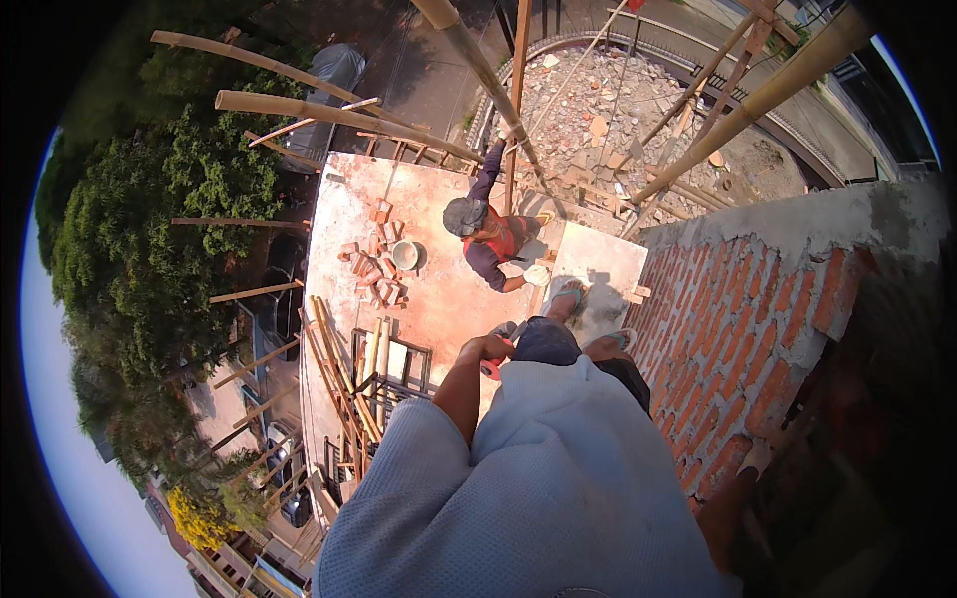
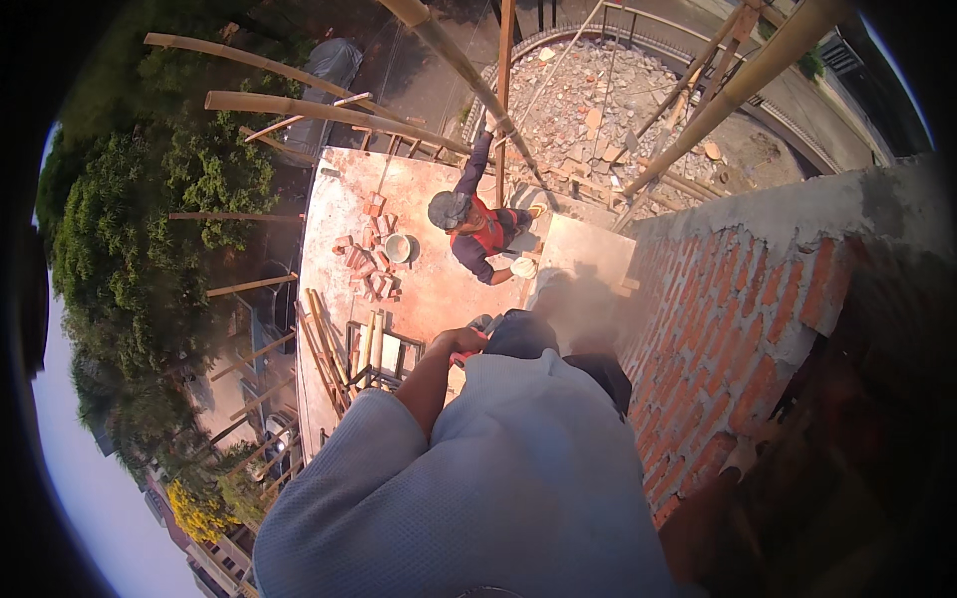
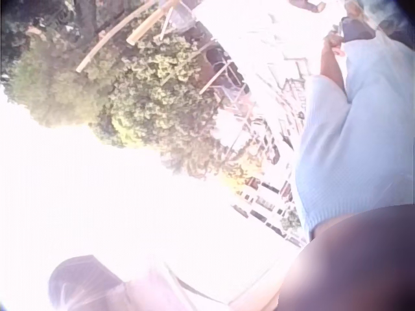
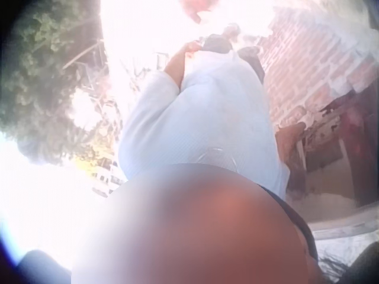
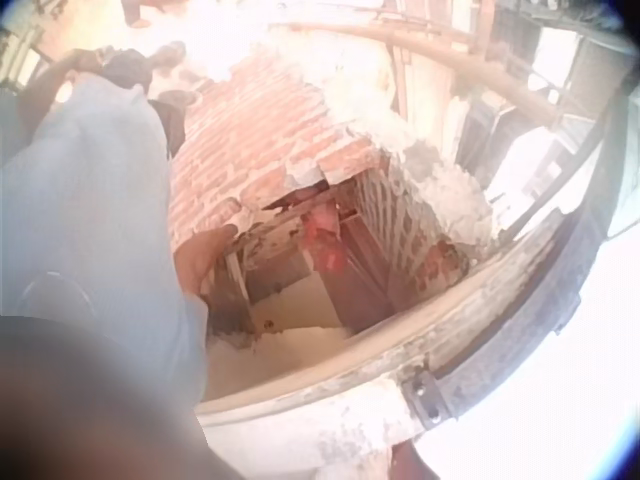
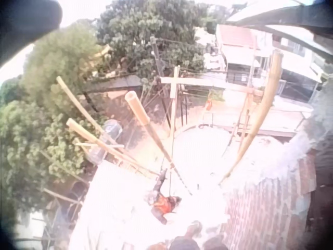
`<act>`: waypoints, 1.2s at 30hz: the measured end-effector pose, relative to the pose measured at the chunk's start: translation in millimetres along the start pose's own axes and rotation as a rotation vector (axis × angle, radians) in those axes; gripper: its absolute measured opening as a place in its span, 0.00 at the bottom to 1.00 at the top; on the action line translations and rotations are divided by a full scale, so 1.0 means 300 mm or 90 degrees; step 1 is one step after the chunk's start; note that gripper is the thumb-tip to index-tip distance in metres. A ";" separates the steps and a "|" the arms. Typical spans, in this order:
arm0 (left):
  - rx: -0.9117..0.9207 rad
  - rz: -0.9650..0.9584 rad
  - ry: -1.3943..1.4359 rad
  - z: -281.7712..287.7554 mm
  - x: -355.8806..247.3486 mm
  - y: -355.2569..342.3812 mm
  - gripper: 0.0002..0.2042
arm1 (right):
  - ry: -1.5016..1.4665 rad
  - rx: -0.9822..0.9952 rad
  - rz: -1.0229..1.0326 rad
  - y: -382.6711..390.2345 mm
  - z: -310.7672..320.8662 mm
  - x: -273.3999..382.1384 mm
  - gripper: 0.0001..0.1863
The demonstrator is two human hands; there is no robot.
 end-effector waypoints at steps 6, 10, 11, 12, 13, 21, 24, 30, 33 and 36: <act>-0.031 0.002 -0.120 0.011 0.003 -0.028 0.12 | 0.013 -0.017 0.013 -0.003 -0.001 0.014 0.21; -0.089 0.044 -0.101 0.050 -0.024 0.017 0.11 | 0.041 0.024 -0.056 0.026 0.015 0.060 0.21; -0.078 0.051 -0.125 0.066 -0.037 0.028 0.12 | 0.035 0.032 -0.053 0.035 0.022 0.072 0.21; -0.116 0.036 -0.116 0.072 -0.040 0.041 0.12 | 0.048 0.026 -0.064 0.045 0.031 0.085 0.21; -0.089 0.045 -0.080 0.081 -0.049 0.051 0.12 | 0.061 0.025 -0.066 0.053 0.041 0.098 0.21; -0.079 0.000 -0.058 0.107 -0.113 0.082 0.12 | 0.043 0.098 -0.119 0.113 0.098 0.226 0.24; -0.069 -0.032 -0.089 0.087 -0.135 0.075 0.12 | -0.037 0.105 -0.193 0.109 0.088 0.219 0.25; -0.021 -0.028 -0.127 0.042 -0.160 0.049 0.13 | -0.021 0.002 -0.094 -0.010 0.009 0.033 0.26; -0.003 -0.028 -0.125 0.029 -0.161 0.024 0.13 | 0.036 -0.022 -0.030 -0.069 -0.044 -0.009 0.26; -0.006 -0.021 -0.120 0.031 -0.147 0.008 0.12 | -0.030 -0.002 -0.077 -0.023 -0.052 0.052 0.25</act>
Point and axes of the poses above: each hand's wrist, its own y-axis away from the middle knuckle, its own z-axis out of the back of the hand, x = y × z, the point moved 1 cm from there along -y, towards the middle knuckle, and after that the axes turned 14 degrees about y, right-handed, at the moved point
